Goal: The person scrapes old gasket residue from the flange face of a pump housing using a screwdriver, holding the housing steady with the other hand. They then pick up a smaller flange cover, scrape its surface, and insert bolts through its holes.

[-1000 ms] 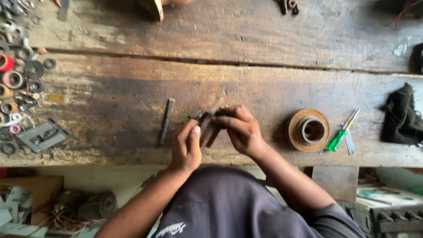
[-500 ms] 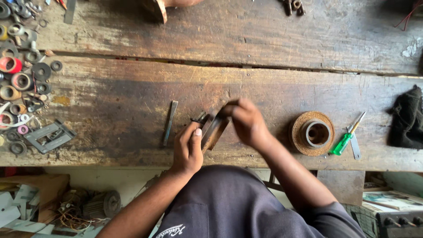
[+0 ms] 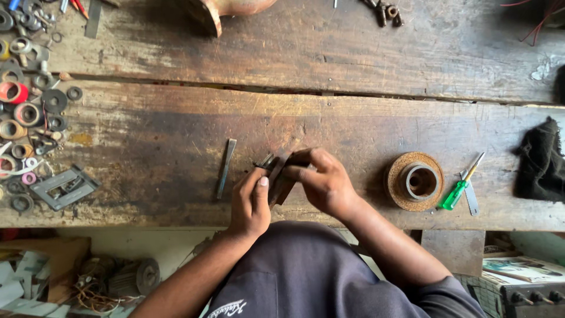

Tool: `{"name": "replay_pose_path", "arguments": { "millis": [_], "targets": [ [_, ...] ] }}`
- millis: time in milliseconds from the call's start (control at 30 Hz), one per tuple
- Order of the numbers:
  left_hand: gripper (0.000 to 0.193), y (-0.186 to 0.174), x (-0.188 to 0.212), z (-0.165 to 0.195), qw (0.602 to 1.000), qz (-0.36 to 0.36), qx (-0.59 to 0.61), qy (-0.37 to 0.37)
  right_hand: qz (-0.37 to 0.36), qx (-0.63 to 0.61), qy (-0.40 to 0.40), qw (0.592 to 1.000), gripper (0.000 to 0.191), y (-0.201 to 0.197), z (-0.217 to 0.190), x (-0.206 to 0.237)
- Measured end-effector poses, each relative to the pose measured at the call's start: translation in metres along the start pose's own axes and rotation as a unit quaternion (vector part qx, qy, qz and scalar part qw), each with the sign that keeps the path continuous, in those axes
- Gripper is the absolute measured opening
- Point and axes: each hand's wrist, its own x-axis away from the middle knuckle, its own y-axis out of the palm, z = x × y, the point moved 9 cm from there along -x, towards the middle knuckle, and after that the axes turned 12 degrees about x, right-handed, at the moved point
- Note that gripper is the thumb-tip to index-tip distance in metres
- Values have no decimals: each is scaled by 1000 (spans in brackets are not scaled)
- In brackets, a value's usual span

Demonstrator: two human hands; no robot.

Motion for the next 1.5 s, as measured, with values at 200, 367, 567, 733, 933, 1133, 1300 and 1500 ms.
{"name": "replay_pose_path", "arguments": {
  "millis": [200, 367, 567, 733, 933, 1133, 1300, 1500],
  "targets": [
    [31, -2, -1, 0, 1000, -1, -10, 6, -13, -35, 46, 998, 32, 4, 7, -3],
    [29, -2, 0, -4, 1000, 4, -10, 3, 22, -65, 63, 996, 26, 7, 21, 2],
    [28, -3, 0, -6, 1000, 2, 2, -8, -19, -205, 222, 953, 23, 26, 73, 17],
    [30, -2, 3, -9, 1000, -6, 12, -20, 26, -162, 194, 967, 19, 16, 59, 23],
    [31, 0, 5, -8, 1000, -6, 5, -16, 10, -71, 88, 994, 28, 11, 23, 10],
    [29, 2, 7, -3, 1000, -3, -5, 10, 1, -57, 59, 997, 29, 7, 12, 12],
    [29, 5, 7, 0, 999, -5, -34, 21, 25, -80, 46, 995, 33, -2, 3, 15],
    [30, 7, 6, 5, 1000, -18, 10, 8, 14, -44, 21, 999, 40, -4, 4, 17]
  ]
}}
